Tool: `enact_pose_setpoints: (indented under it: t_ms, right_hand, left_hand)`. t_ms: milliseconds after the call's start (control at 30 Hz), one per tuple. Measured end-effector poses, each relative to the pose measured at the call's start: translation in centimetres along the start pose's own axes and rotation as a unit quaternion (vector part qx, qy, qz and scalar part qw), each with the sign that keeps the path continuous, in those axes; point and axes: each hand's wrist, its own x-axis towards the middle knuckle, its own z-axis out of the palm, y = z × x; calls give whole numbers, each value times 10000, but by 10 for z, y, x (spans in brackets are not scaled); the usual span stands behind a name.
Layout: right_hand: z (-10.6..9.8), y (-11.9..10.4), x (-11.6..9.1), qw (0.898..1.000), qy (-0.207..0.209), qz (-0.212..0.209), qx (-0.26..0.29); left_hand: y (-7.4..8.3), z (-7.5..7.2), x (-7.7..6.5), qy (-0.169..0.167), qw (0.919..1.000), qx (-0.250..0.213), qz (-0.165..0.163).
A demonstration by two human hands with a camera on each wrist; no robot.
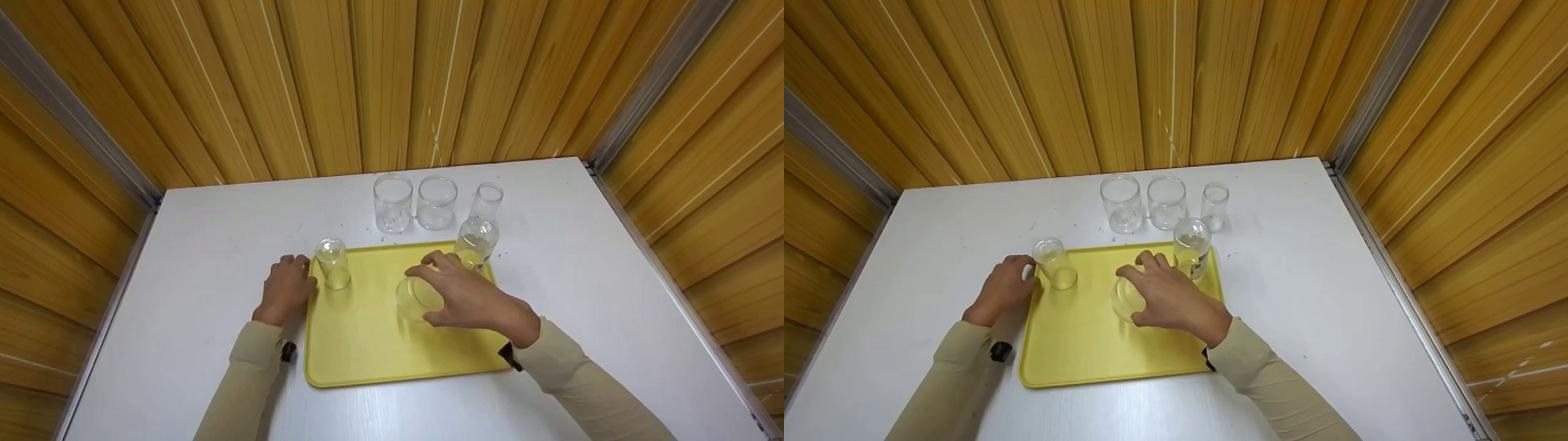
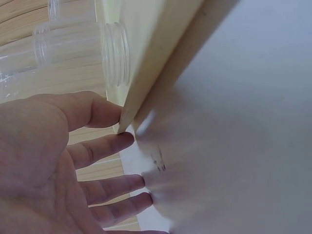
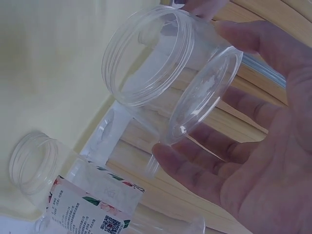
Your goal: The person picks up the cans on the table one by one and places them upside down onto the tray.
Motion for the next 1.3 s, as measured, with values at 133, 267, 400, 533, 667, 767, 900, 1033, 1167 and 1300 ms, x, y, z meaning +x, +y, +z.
enact_pose_setpoints:
  t_ms: [133,267,400,533,667,767,900,1033,1167,1300]
  right_hand:
    - [3,-1,0,10000,-65,-4,-63]
    - [6,-1,0,9998,-102,-74,-131]
    - [8,-3,0,9997,-184,-46,-134]
    - [8,-4,0,9995,-271,-11,-170]
    - [9,-6,1,9992,-338,22,-202]
    - [11,-6,2,9990,-391,28,-218]
    - [13,-6,3,9987,-451,-14,-231]
    - [16,-6,3,9986,-465,-61,-257]
    - [18,-7,3,9982,-434,-162,-370]
    - [21,-7,3,9976,-478,-219,-443]
  left_hand:
    - [0,-2,-1,-99,9999,-84,-23]
    - [0,-3,-1,-218,9996,-169,-70]
    - [0,-4,-1,-242,9996,-129,-77]
    - [1,-5,-1,-241,9996,-119,-89]
    - [1,-5,-1,-213,9996,-137,-83]
    - [2,-5,-1,-195,9997,-134,-83]
    - [2,-5,-1,-200,9997,-146,-72]
    - [1,-4,0,-169,9997,-140,-67]
    - [-1,-2,0,-122,9998,-130,-52]
    - [-3,-1,1,-122,9999,-61,-21]
